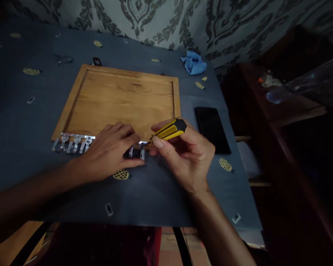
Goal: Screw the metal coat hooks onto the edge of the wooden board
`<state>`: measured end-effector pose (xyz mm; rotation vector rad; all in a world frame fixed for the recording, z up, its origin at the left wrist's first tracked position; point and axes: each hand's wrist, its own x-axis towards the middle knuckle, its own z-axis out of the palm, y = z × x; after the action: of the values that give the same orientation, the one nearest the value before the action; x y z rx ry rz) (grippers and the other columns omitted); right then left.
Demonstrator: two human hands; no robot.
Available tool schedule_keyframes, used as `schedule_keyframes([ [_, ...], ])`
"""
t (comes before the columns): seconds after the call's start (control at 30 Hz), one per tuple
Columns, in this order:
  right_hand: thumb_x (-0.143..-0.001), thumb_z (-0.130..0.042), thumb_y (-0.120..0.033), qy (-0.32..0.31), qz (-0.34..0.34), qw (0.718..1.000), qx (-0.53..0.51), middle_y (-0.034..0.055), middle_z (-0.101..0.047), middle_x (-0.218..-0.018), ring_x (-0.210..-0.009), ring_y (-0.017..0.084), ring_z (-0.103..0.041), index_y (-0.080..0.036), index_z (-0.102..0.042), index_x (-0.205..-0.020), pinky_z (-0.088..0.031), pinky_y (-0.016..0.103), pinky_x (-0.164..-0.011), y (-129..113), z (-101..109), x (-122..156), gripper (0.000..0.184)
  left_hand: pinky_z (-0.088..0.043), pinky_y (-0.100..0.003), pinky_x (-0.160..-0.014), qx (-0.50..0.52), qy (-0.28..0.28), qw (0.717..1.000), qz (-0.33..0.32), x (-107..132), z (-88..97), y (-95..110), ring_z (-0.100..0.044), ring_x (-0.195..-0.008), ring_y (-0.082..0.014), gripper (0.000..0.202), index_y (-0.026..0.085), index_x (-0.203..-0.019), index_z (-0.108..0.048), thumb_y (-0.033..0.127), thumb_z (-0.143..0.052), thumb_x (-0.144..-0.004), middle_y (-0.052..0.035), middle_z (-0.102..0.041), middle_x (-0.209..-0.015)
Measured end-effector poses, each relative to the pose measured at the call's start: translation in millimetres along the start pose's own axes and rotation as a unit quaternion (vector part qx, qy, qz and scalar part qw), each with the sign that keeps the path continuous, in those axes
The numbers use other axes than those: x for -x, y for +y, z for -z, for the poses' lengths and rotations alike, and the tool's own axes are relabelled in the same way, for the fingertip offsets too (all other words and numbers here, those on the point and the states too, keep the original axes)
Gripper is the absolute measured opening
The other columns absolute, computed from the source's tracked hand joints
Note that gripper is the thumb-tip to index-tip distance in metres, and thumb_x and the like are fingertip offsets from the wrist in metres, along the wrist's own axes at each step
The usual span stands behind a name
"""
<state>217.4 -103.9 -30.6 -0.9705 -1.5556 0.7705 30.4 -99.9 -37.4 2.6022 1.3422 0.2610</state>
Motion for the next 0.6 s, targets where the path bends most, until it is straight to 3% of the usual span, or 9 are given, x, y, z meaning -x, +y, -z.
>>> schedule_keyframes([
  [0.07,-0.085,-0.077,-0.029,0.007,0.022,1.000,0.014,0.0020,-0.073,-0.091,-0.055,0.012,-0.064,-0.025,-0.075,-0.079,-0.053,0.026,-0.042,0,1,0,0.008,-0.042,-0.040,-0.087,-0.001,-0.005,1.000,0.001,0,-0.1,0,-0.055,-0.106,-0.0294,0.041,0.017,-0.110,-0.064,0.049,-0.074,-0.086,-0.0091,-0.063,-0.108],
  [0.17,-0.083,-0.079,-0.028,0.013,0.052,0.998,0.040,0.0018,-0.072,-0.083,-0.063,0.016,-0.064,-0.029,-0.074,-0.085,-0.052,0.029,-0.042,1,1,2,0.005,-0.042,-0.040,-0.087,-0.002,0.000,1.000,0.000,0,0.0,0,-0.055,-0.106,-0.0294,0.040,0.017,-0.108,-0.065,0.049,-0.074,-0.086,-0.0088,-0.063,-0.107],
  [0.33,-0.083,-0.079,-0.031,0.030,0.103,0.989,0.103,0.0018,-0.072,-0.080,-0.074,0.022,-0.066,-0.031,-0.072,-0.088,-0.058,0.039,-0.061,4,1,5,0.008,-0.042,-0.040,-0.087,0.000,-0.003,1.000,0.000,-1,0.6,0,-0.055,-0.105,-0.0298,0.040,0.016,-0.108,-0.065,0.048,-0.074,-0.086,-0.0096,-0.062,-0.107],
  [0.53,-0.087,-0.074,-0.036,0.156,0.152,0.972,0.084,-0.0005,-0.064,-0.066,-0.063,0.019,-0.063,-0.025,-0.067,-0.076,-0.053,0.036,-0.056,8,-4,3,0.017,-0.043,-0.041,-0.089,0.001,-0.007,1.000,-0.001,-1,0.6,0,-0.056,-0.107,-0.0303,0.040,0.016,-0.107,-0.065,0.050,-0.073,-0.086,-0.0097,-0.062,-0.107],
  [0.6,-0.087,-0.074,-0.034,0.167,0.166,0.969,0.074,-0.0030,-0.062,-0.063,-0.055,0.015,-0.060,-0.023,-0.064,-0.074,-0.050,0.033,-0.051,10,-5,0,0.020,-0.043,-0.042,-0.089,0.001,-0.014,1.000,0.001,-2,1.1,0,-0.056,-0.108,-0.0308,0.041,0.016,-0.108,-0.066,0.051,-0.073,-0.086,-0.0100,-0.062,-0.108],
])
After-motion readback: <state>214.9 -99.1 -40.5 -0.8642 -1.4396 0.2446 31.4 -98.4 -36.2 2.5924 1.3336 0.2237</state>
